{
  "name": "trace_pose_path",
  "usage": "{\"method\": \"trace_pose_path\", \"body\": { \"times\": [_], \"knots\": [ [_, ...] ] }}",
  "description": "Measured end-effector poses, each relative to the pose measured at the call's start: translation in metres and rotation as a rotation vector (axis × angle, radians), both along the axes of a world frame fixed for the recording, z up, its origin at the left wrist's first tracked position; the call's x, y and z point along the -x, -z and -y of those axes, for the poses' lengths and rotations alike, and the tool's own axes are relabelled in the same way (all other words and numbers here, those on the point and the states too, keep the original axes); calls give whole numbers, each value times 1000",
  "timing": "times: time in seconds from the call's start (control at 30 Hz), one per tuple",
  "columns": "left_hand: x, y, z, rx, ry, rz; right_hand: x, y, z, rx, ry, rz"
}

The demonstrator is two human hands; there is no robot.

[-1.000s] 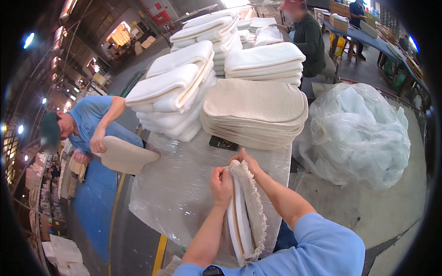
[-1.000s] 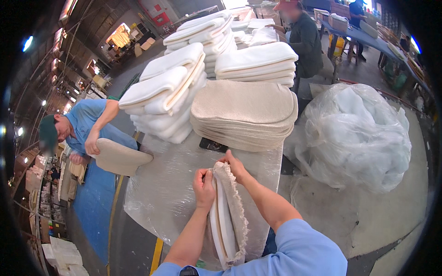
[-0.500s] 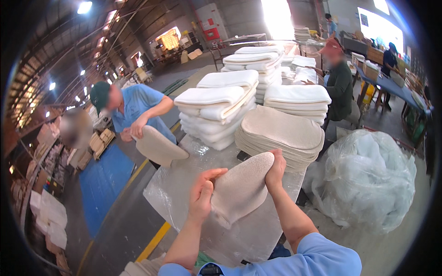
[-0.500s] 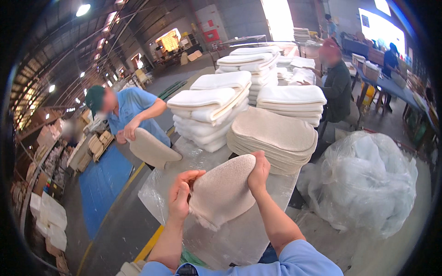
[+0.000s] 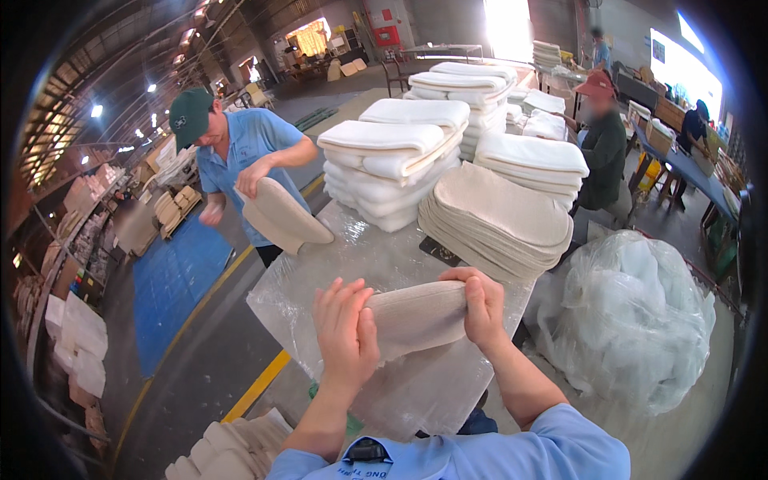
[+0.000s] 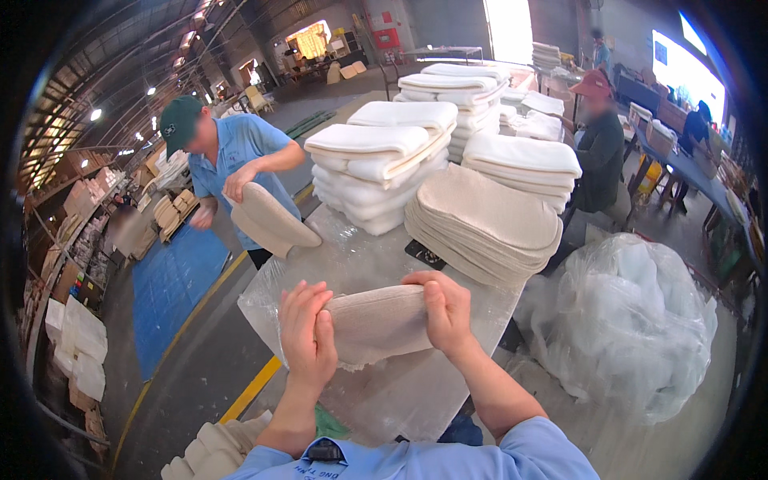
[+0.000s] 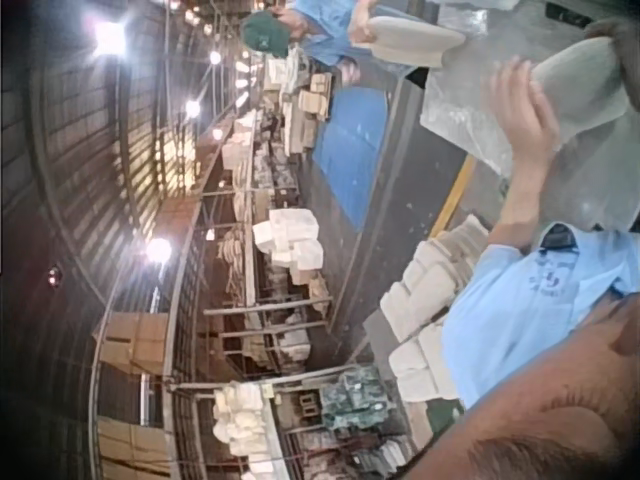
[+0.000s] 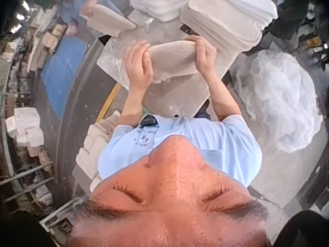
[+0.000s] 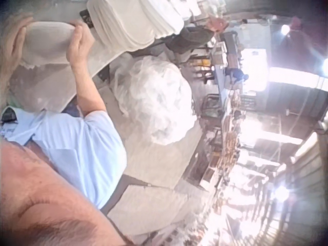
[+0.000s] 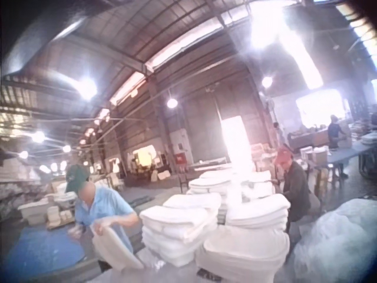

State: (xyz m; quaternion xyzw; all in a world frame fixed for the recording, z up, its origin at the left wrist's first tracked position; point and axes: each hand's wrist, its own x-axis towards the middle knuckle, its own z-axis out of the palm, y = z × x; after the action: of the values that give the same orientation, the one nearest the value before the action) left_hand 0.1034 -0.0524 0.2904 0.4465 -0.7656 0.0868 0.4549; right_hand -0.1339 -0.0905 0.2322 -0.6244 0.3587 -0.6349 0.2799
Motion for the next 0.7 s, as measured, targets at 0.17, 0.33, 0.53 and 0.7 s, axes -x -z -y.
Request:
{"method": "trace_pose_path", "body": {
  "times": [0.17,0.33,0.53,0.7],
  "knots": [
    [3,-7,1,-59,-35,-1,-39,-7,-7,257,-21,-181],
    [-77,32,4,-75,-115,-240,-57,66,11,196,-152,-357],
    [-179,107,-17,-150,-187,-671,-12,194,11,-437,-293,-581],
    [-222,152,-57,-476,-40,-1526,-33,197,7,-625,-282,-369]
  ]
}}
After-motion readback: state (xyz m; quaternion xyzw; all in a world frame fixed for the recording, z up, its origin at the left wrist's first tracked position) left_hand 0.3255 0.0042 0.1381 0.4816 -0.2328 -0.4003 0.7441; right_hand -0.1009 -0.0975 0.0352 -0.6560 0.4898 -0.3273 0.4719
